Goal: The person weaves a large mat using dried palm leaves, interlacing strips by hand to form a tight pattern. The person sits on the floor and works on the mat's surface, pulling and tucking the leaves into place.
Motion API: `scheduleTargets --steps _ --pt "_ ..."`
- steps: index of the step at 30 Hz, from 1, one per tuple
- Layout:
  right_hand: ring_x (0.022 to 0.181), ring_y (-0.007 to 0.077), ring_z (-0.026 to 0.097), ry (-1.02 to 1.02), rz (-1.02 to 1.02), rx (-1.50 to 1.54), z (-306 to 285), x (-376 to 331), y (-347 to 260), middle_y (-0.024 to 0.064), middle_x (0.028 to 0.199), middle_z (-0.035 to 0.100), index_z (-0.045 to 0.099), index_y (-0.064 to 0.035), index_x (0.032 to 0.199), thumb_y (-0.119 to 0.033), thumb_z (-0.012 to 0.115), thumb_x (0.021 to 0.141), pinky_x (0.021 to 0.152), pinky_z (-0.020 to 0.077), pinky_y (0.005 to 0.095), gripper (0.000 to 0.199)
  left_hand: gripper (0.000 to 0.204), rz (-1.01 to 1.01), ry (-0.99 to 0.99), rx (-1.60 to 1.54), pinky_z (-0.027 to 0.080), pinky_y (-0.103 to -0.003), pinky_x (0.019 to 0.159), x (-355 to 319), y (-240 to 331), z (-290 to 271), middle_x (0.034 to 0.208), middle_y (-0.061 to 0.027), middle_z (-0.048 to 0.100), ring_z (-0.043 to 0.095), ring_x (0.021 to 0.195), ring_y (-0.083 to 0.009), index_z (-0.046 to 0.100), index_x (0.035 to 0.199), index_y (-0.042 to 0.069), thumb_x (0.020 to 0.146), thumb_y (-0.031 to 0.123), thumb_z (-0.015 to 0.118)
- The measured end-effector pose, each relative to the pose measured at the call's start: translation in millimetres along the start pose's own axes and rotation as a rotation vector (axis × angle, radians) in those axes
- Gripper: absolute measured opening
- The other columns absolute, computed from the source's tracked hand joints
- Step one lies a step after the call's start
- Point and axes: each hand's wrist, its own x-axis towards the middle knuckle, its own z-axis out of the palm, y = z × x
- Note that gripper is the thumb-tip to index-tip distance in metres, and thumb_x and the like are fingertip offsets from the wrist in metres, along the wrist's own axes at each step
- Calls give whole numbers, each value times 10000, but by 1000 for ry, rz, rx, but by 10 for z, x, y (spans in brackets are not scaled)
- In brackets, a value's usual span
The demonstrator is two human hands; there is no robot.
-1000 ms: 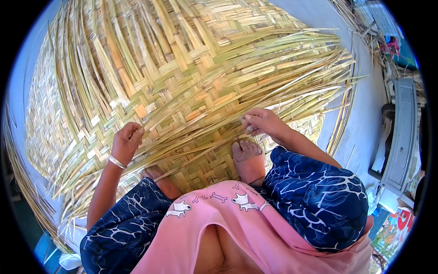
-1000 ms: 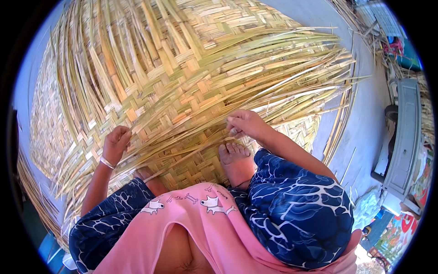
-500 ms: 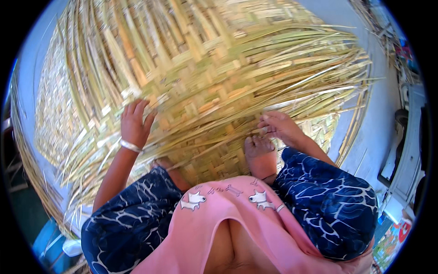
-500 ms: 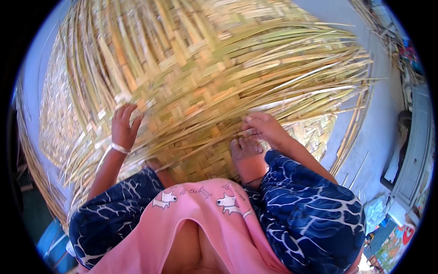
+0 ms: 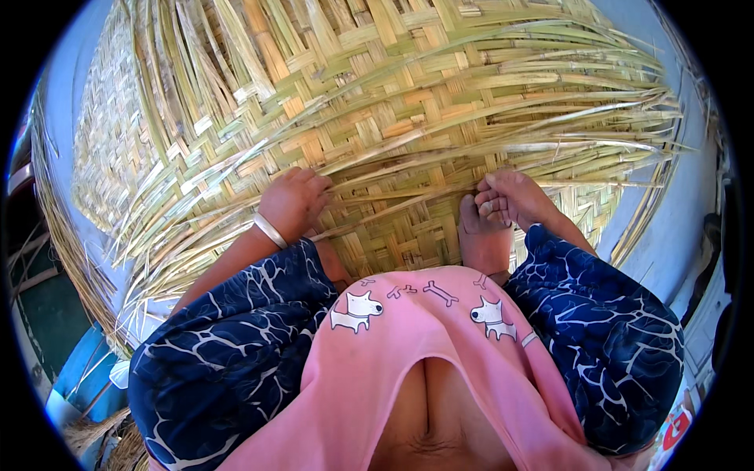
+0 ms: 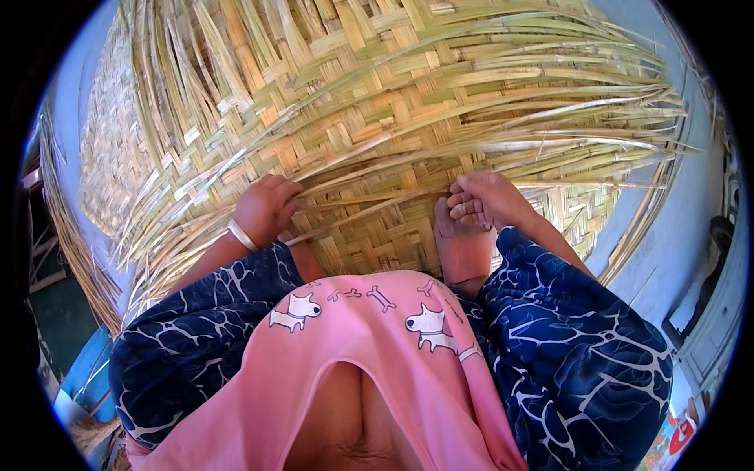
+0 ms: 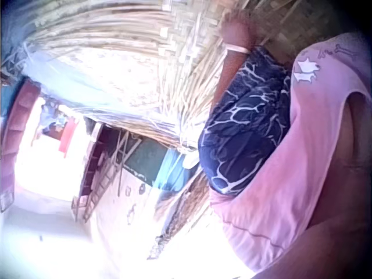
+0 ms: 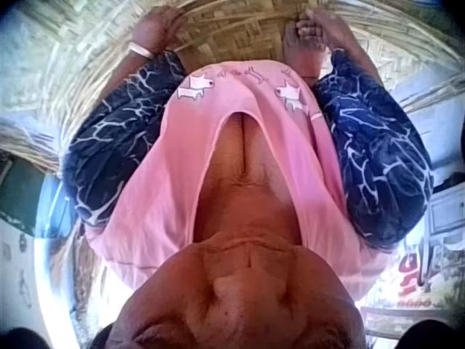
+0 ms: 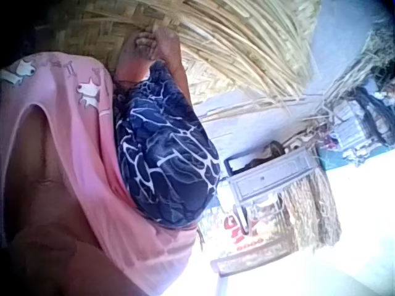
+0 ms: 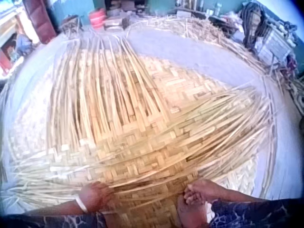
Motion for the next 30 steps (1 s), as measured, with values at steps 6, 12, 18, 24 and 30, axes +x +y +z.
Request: scheduleTargets --steps 6,12,18,24,30 --pt "718 158 666 24 88 111 47 -51 86 104 848 676 572 -4 1061 -312 512 961 600 546 255 329 263 326 108 100 458 -357 698 -185 189 146 902 -68 582 570 874 -236 604 939 96 761 276 676" --pt "755 174 674 31 44 229 36 -31 167 111 897 675 562 -2 1067 -296 538 946 633 556 288 319 137 177 -245 123 487 -385 682 -248 218 387 816 -82 620 625 802 -269 581 892 100 798 199 577" --pt "798 180 670 -27 -33 300 71 -60 147 103 938 674 574 -51 1072 -305 557 941 654 558 298 286 248 -38 -288 -279 513 -426 679 -297 256 278 838 -158 657 640 768 -352 608 1033 65 900 267 555" --pt "743 155 655 -6 -335 271 124 -153 -197 83 886 672 589 -68 1033 -336 600 917 595 548 271 291 280 -240 -116 -640 506 -379 650 -212 317 -138 864 -179 658 644 728 -329 632 1082 59 911 277 590" --pt "661 101 638 128 -606 120 392 -442 -1028 36 800 670 605 -84 966 -347 582 929 574 536 214 266 201 -89 43 -427 495 -386 686 115 256 -855 821 -147 642 624 763 -330 644 951 44 888 224 581"
